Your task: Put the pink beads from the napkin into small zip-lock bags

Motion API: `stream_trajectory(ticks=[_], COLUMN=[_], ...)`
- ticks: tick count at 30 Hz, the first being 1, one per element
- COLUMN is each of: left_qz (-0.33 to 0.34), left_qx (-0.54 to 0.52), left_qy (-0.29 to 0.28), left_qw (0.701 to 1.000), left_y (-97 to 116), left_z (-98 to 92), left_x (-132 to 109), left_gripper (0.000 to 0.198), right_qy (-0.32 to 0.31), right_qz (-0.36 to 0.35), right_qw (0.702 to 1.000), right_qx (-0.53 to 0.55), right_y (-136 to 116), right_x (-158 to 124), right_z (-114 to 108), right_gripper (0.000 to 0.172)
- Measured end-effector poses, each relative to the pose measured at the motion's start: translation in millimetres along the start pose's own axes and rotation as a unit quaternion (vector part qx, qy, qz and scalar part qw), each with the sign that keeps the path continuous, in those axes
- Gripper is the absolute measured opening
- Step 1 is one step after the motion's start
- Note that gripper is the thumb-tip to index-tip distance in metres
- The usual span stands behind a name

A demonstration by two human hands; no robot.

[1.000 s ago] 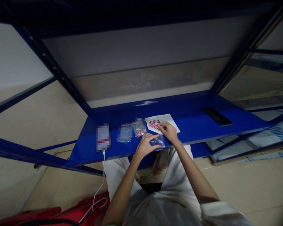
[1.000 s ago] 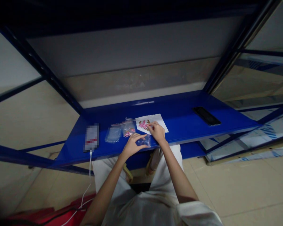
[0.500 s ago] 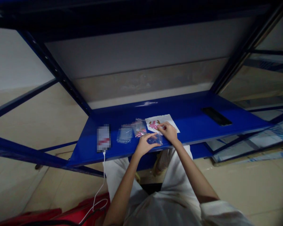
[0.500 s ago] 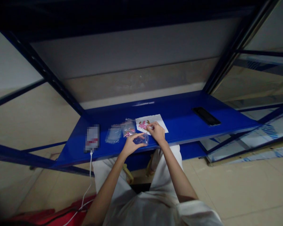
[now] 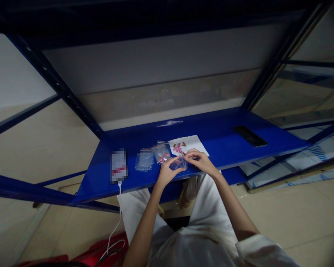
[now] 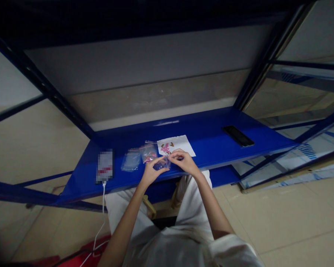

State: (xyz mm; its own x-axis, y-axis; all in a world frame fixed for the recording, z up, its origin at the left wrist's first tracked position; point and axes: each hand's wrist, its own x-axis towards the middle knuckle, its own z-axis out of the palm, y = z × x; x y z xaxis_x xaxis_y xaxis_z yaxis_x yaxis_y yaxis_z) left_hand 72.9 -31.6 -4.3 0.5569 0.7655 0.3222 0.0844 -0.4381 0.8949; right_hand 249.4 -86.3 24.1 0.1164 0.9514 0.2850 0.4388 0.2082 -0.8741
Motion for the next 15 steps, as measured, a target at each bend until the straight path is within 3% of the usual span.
stream_trajectory(ticks=[3, 8, 15], left_qz=[0.007, 0.026, 0.046], left_qx=[0.018, 0.064, 0.059], left_qy=[-0.003, 0.005, 0.008], left_qw=[1.0, 0.998, 0.997], left_y=[1, 0, -2], left_z=[-0.6, 0.9, 1.2], left_x=[1, 1, 1], left_gripper=[0.049, 0.048, 0.049], right_qy=[-0.025, -0.013, -0.081], right_qz=[0.003, 0.026, -0.029], right_qw=[0.998, 0.989, 0.996], right_qx=[-0.056, -0.143, -0.019], right_y=[-8, -12, -7], right_x=[-4, -1, 2], right_z=[-1, 9, 9], right_gripper=[0.021, 0.013, 0.018])
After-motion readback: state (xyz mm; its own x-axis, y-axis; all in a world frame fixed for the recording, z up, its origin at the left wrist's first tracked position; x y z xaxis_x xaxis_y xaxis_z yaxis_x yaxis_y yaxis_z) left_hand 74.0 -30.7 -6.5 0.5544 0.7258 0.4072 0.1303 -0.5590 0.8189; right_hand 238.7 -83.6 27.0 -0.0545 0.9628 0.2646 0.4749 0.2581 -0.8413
